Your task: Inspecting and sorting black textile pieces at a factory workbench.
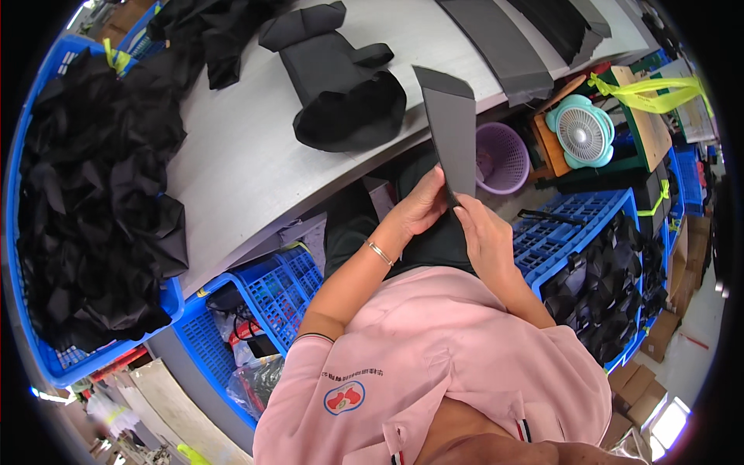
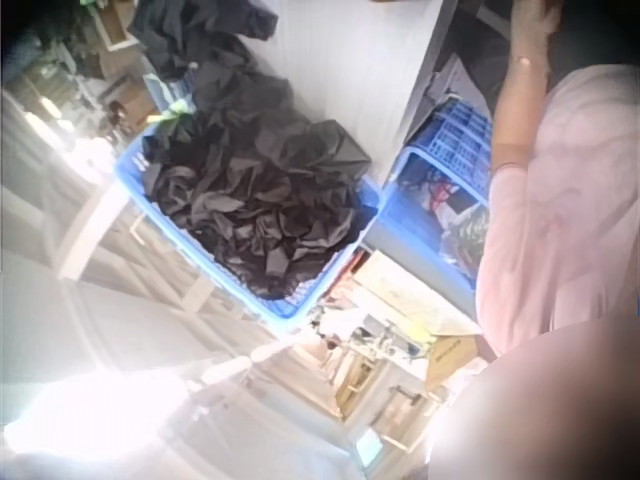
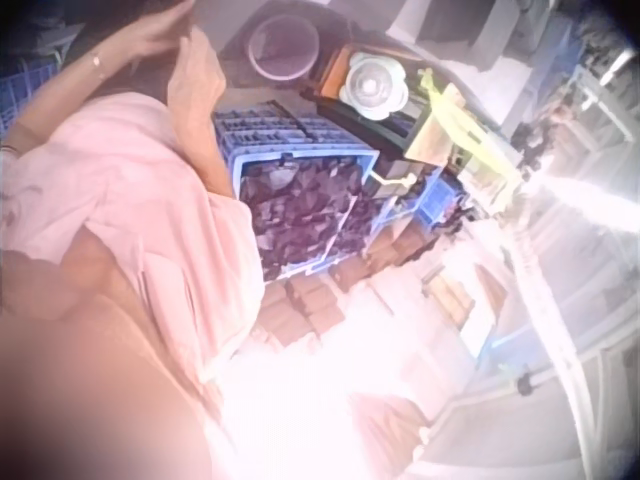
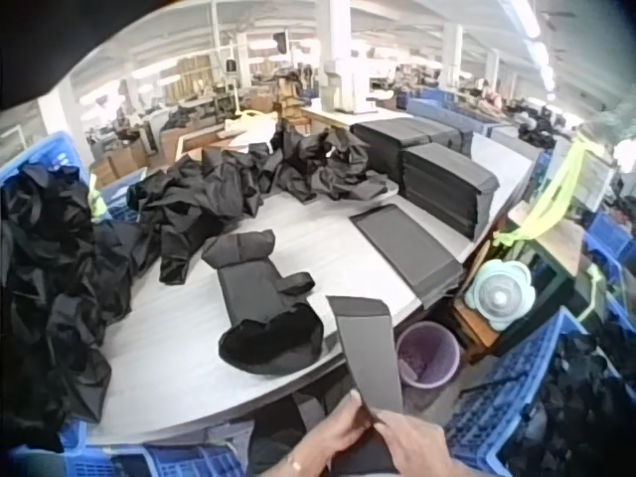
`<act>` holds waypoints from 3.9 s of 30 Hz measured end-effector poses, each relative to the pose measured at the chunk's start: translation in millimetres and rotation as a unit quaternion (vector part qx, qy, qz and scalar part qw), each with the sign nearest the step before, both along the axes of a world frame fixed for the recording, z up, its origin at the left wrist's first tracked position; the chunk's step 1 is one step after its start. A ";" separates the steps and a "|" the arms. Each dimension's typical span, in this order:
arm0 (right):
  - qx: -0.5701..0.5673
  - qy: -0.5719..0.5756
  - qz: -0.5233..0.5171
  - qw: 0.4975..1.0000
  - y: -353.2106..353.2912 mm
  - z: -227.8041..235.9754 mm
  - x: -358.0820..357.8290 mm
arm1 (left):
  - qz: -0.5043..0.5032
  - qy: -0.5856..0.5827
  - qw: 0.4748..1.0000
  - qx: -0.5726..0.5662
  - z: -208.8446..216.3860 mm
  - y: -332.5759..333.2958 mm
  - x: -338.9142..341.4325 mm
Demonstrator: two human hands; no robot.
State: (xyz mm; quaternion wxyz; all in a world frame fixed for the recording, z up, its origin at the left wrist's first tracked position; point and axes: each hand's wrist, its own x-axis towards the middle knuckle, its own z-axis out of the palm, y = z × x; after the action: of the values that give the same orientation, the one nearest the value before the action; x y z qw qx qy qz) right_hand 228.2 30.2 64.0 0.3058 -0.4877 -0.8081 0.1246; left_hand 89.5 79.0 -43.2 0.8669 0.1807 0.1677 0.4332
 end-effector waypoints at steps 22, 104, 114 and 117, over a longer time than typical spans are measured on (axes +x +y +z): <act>-0.281 0.262 0.048 0.922 -6.5 -2.3 7.4 | 0.219 0.221 0.947 0.073 97.7 -41.4 -27.1; -0.520 0.736 0.088 0.424 90.1 -23.4 -75.2 | 0.557 0.510 0.571 0.322 106.5 -33.5 -38.4; -0.514 0.733 0.164 0.415 96.0 -26.6 -85.9 | 0.542 0.500 0.585 0.339 99.2 -38.2 -43.8; -0.476 0.648 -0.028 0.594 98.2 -19.3 -92.6 | 0.548 0.516 0.582 0.307 99.6 -41.4 -53.4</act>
State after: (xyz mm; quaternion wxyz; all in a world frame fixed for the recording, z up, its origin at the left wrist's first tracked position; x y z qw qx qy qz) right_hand 135.6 128.3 44.7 0.4767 -0.3771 -0.2094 0.7660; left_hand 36.1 37.6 56.4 0.1255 0.5032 0.5112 0.6853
